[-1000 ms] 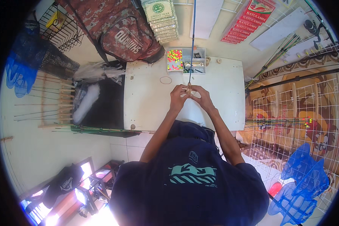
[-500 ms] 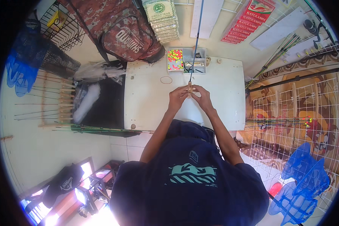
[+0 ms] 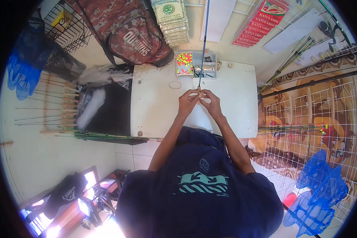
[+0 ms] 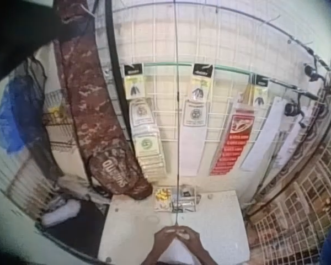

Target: The recorder is assembling or repairing parts of a fishing rod by threading line and adjusting components.

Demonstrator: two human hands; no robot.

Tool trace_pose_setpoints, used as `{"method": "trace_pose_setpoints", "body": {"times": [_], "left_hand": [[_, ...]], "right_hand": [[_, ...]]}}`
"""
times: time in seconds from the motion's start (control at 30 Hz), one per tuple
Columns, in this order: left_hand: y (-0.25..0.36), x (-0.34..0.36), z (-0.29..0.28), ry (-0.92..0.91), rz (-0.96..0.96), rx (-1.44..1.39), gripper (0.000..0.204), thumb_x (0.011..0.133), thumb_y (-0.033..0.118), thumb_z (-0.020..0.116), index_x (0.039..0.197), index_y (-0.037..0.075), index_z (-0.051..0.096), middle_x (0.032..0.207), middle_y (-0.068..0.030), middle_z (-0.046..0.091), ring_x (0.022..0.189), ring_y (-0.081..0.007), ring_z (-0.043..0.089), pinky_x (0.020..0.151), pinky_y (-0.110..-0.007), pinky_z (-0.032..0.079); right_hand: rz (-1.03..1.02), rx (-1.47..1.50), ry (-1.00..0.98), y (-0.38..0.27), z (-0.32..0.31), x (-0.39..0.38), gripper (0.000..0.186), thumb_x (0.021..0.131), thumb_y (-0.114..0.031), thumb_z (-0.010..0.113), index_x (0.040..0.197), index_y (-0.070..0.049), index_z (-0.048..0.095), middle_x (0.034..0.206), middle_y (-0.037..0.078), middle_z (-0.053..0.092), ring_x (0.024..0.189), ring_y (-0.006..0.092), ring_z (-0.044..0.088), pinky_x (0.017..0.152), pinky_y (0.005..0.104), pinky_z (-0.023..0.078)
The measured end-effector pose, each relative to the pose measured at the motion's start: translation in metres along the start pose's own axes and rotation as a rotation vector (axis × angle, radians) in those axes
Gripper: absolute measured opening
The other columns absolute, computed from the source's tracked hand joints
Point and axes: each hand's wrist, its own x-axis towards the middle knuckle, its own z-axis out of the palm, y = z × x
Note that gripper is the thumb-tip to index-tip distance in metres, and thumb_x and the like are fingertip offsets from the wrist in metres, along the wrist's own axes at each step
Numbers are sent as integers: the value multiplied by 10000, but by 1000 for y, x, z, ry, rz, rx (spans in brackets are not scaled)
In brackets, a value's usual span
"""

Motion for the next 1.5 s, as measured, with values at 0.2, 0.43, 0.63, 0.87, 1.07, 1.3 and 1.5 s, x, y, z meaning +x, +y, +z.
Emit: {"method": "trace_pose_setpoints", "body": {"times": [0.2,0.43,0.63,0.87,1.07,1.3,1.5], "left_hand": [[0,2,-4,-57,-44,-6,207,878,48,660,1066,-23,613,1038,-118,678,955,-186,670,833,-290,561],[1,6,-8,-115,27,12,377,871,-13,625,1233,10,524,1108,-150,663,975,-181,660,862,-299,546],[-16,9,-14,-118,4,-16,487,853,-10,623,1327,28,519,1136,-137,654,973,-181,659,886,-303,540],[-15,15,-12,-137,3,51,408,867,-15,613,1270,4,546,980,-82,646,934,-146,636,834,-270,528],[-20,21,-14,-233,-188,-162,291,853,26,625,1128,-9,536,971,-127,654,871,-149,636,759,-280,520],[-31,33,-17,-347,-147,-260,285,800,-31,617,1048,-3,479,1023,-112,601,864,-138,594,724,-290,507],[-32,36,-22,-413,-185,-319,295,790,-56,596,1047,16,471,1066,-107,580,852,-140,590,749,-290,513]], "right_hand": [[-11,34,28,2,0,2,384,775,-13,729,1133,-10,588,1092,121,647,883,217,681,760,310,552],[32,110,-25,22,-2,6,439,774,-18,746,1165,0,545,1106,95,651,908,187,683,831,328,529],[110,201,-102,27,-1,11,481,759,9,726,1204,-17,547,1121,56,627,984,144,612,906,329,485],[167,246,-155,37,2,17,540,756,-47,745,1245,-55,516,1138,38,582,1028,140,562,903,333,465],[181,265,-109,35,6,17,570,735,-77,763,1244,-56,506,1148,36,566,1030,141,550,860,325,475],[206,296,-93,29,4,16,534,726,-46,769,1199,-50,519,1127,31,564,998,138,553,821,294,498],[197,314,-101,30,3,17,524,737,-27,761,1198,-45,513,1118,37,554,989,139,555,822,295,506]]}}
